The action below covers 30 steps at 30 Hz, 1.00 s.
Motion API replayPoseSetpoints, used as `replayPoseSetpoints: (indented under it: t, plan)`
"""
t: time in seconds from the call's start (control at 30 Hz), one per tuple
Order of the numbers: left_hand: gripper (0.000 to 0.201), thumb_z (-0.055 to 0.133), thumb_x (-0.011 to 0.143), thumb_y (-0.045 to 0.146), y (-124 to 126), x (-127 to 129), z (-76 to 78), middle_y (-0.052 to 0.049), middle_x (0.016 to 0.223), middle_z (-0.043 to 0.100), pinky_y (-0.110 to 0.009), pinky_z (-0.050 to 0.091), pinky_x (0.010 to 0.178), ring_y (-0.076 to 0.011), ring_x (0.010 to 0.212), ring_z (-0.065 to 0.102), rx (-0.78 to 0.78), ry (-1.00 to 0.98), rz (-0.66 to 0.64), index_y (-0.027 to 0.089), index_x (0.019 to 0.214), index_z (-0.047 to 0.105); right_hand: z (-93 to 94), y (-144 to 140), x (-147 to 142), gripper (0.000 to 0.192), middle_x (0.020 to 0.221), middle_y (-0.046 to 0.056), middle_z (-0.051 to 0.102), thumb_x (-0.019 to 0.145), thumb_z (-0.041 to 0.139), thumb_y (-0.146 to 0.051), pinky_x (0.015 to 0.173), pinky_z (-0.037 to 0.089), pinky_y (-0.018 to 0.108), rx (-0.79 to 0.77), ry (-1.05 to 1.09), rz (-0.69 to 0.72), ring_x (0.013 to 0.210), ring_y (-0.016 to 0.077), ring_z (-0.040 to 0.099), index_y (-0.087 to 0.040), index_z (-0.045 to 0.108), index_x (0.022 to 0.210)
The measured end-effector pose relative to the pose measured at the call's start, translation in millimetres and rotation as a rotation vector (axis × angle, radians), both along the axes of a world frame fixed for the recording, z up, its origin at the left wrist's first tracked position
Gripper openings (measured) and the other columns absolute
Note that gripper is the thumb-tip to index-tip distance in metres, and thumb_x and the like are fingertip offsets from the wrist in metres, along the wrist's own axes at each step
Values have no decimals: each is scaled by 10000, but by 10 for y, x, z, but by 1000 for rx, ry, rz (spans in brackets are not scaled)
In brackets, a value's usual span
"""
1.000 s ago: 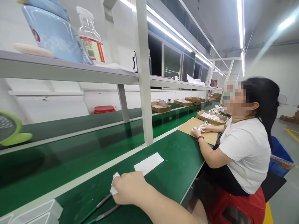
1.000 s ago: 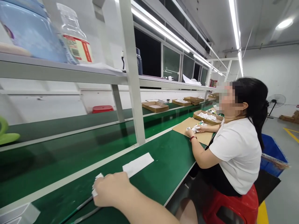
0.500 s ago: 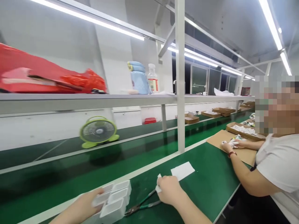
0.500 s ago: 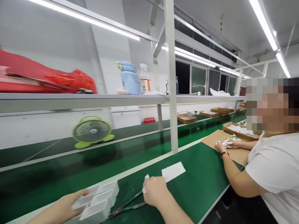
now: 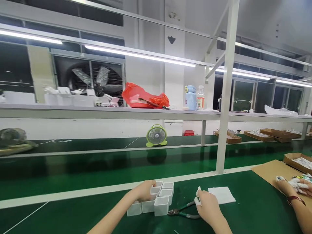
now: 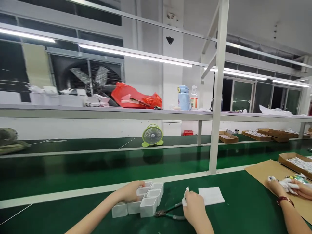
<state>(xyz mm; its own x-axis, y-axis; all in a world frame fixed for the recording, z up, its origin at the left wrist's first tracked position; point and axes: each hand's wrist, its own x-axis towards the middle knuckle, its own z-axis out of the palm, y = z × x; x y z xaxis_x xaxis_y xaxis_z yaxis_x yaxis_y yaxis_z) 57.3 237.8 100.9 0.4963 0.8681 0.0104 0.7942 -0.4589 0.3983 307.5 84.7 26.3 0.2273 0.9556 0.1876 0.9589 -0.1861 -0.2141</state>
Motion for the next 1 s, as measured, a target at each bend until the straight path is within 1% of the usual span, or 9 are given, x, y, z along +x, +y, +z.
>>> replayPoseSetpoints:
  t: [0.13,0.27,0.33,0.43,0.5,0.6,0.7,0.87,1.0]
  plan:
    - [417,636,927,488,-58,-31,63,-78,991,653,-384,564,821,-189,864,649,-59,-87,26,124,1130,619,-114,32,32,339,951,106,730,798,524,-32,685,500,322,67,-2,15,873,289,716,-163,676,1071]
    - [356,678,886,378,-238,-20,296,-126,1095,641,-444,523,928,-233,970,645,9,-338,124,107,1109,616,-232,104,85,377,932,108,726,780,527,-46,683,552,339,246,17,72,824,273,717,-165,663,1111]
    - [293,624,891,249,-397,63,453,-153,1162,617,-418,513,924,-214,915,653,52,-523,173,100,1139,579,-238,87,104,405,1049,152,698,819,501,-94,781,576,386,385,39,102,948,291,699,-146,604,1208]
    - [270,473,956,241,-643,265,649,-123,1199,604,-290,520,840,-153,865,663,87,-842,190,154,1208,513,-157,-78,21,475,1286,218,581,923,443,-218,968,533,479,573,86,163,1187,311,601,-120,415,1387]
    - [243,502,941,239,-757,392,731,-95,1166,614,-242,514,762,-126,800,660,82,-1013,164,171,1173,530,-56,-272,-171,516,1354,214,536,965,459,-311,1005,515,507,682,107,231,1222,308,576,-151,339,1440]
    - [176,611,875,202,-862,493,778,-61,1069,640,-230,487,706,-100,687,627,70,-1172,126,184,1049,594,85,-609,-655,522,1321,165,602,928,584,-289,949,565,464,878,79,497,1200,313,605,-209,411,1414]
    - [149,640,855,169,-940,499,777,-53,1066,633,-226,464,673,-79,636,599,56,-1229,94,189,999,608,137,-808,-1170,495,1295,133,642,959,450,-165,990,550,405,835,54,683,1216,257,622,-210,377,1446]
    - [128,616,875,161,-1007,424,805,-49,1091,611,-201,459,643,-78,690,603,-12,-1362,46,185,997,585,148,-683,-1590,562,1281,171,652,917,548,-186,1044,502,490,895,69,736,1248,308,609,-149,345,1440]
    - [73,597,874,167,-1000,347,864,-39,995,593,-185,473,584,-95,703,621,-299,-1587,-5,168,939,564,208,-621,-1665,374,1135,118,735,951,450,-133,1015,504,291,901,-19,803,1136,176,682,-132,485,1323]
